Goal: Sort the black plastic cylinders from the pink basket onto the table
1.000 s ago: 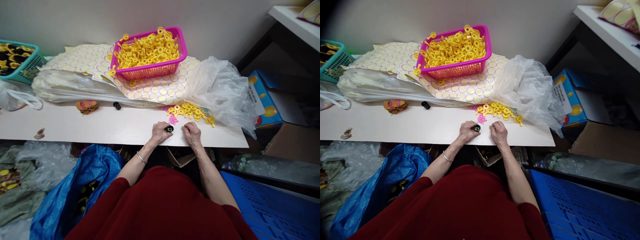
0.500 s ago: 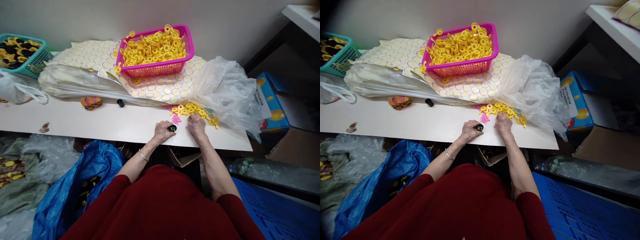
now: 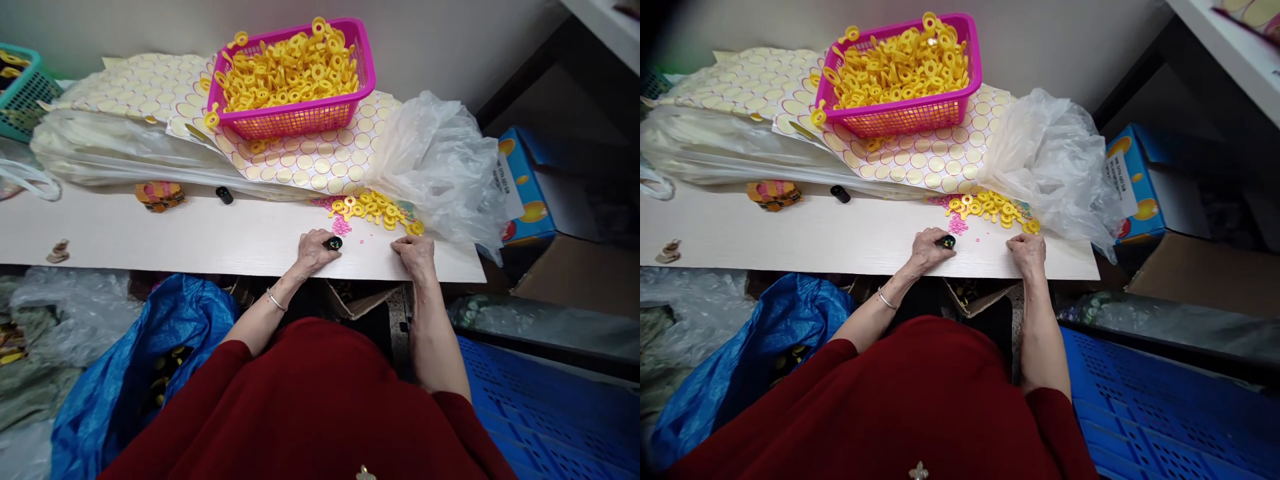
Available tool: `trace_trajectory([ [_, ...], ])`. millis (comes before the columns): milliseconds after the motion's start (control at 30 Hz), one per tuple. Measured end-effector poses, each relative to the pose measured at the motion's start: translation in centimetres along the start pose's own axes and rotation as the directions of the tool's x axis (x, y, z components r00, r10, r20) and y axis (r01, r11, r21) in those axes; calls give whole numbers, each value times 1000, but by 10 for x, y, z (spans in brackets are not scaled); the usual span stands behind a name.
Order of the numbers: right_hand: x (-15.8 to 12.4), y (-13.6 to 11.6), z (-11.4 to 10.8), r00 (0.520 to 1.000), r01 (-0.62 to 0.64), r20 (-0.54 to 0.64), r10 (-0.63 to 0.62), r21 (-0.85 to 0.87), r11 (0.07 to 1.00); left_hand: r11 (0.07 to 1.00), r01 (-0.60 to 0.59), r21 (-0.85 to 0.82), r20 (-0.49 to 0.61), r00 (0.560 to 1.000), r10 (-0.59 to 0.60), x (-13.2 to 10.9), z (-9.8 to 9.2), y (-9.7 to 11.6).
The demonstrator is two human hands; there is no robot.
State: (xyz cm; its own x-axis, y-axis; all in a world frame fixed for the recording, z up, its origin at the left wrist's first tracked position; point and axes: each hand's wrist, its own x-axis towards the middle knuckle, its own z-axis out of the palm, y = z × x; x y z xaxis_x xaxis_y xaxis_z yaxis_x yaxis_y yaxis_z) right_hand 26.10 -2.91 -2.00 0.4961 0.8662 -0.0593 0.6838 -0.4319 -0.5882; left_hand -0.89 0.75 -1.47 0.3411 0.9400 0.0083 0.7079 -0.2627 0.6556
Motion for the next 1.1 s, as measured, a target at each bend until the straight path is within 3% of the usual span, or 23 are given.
trace_trajectory([
  [267,8,6,-4,991,62,-128,-48,114,992,1000,-23,-11,-22,999,23,-1,-1,1],
  [467,-3,6,-6,984,130,-137,-116,96,987,999,-31,-27,-19,999,31,0,0,-1],
  [700,-20,-22,3,966,225,-147,-215,52,973,998,-67,-4,3,998,67,-1,0,0],
  [767,-33,-42,10,930,359,-120,-347,108,927,996,-90,11,12,996,90,-2,0,1],
  [867,-54,-71,23,827,556,-44,-561,210,804,992,-121,41,9,993,121,-4,2,1],
  [933,-62,-85,30,788,604,-15,-615,209,769,990,-132,55,-3,991,132,-4,4,0],
  [1100,-60,-90,39,764,634,41,-644,136,761,988,-149,50,8,989,149,-5,6,-2],
])
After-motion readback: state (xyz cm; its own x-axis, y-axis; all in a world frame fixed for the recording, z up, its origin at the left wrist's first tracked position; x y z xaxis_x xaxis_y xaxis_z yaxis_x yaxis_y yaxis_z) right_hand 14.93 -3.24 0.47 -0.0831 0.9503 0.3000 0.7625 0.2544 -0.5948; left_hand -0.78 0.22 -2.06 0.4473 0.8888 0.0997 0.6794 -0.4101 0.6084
